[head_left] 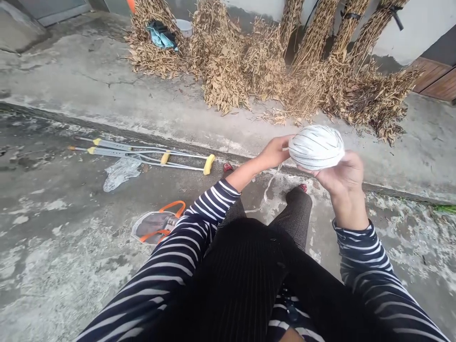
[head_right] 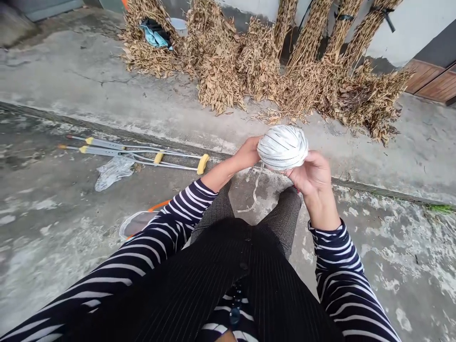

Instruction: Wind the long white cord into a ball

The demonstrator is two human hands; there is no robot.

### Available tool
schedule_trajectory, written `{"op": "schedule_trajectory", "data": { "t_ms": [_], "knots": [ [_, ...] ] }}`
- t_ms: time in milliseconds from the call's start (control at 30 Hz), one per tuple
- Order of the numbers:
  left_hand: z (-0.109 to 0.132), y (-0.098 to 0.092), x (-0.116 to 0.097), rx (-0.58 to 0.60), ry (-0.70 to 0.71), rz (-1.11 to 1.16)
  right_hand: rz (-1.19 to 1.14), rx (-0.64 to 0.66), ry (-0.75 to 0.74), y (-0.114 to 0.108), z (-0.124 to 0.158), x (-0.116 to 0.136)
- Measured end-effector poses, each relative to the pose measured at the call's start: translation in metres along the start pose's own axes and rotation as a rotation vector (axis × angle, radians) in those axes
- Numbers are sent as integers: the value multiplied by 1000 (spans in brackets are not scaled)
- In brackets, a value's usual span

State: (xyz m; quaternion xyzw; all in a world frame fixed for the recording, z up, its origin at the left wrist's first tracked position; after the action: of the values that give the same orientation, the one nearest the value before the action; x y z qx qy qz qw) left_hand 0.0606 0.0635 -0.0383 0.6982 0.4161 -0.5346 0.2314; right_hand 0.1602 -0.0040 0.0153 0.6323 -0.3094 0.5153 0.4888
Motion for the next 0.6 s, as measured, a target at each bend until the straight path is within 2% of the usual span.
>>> {"op": "schedule_trajectory", "data": {
  "t_ms": [100, 233, 400, 600],
  "knots": [
    [2, 9, -1, -14, -40, 14, -8, -3, -4, -4, 3, -1],
    [9, 18, 19, 12, -52, 24, -83, -33, -61, -10, 8, 13],
    [30, 21, 54, 42, -180, 1, -189, 7, -184, -16, 7, 47],
    [50, 14, 76, 73, -227, -19, -109, 47, -297, -17, 9, 91]
  ]
}}
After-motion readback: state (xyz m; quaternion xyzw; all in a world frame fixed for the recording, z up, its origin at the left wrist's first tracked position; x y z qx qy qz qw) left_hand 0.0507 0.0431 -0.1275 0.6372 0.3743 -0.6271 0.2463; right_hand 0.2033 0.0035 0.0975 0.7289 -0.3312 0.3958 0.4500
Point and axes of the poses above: each hand's wrist, its own z-axis away from the middle knuckle, its own y-axis out of the palm, x = y × z, the point moved 9 cm from there along -z, towards the middle knuckle, and after that the axes turned 7 degrees about x, right-handed, at the moved point
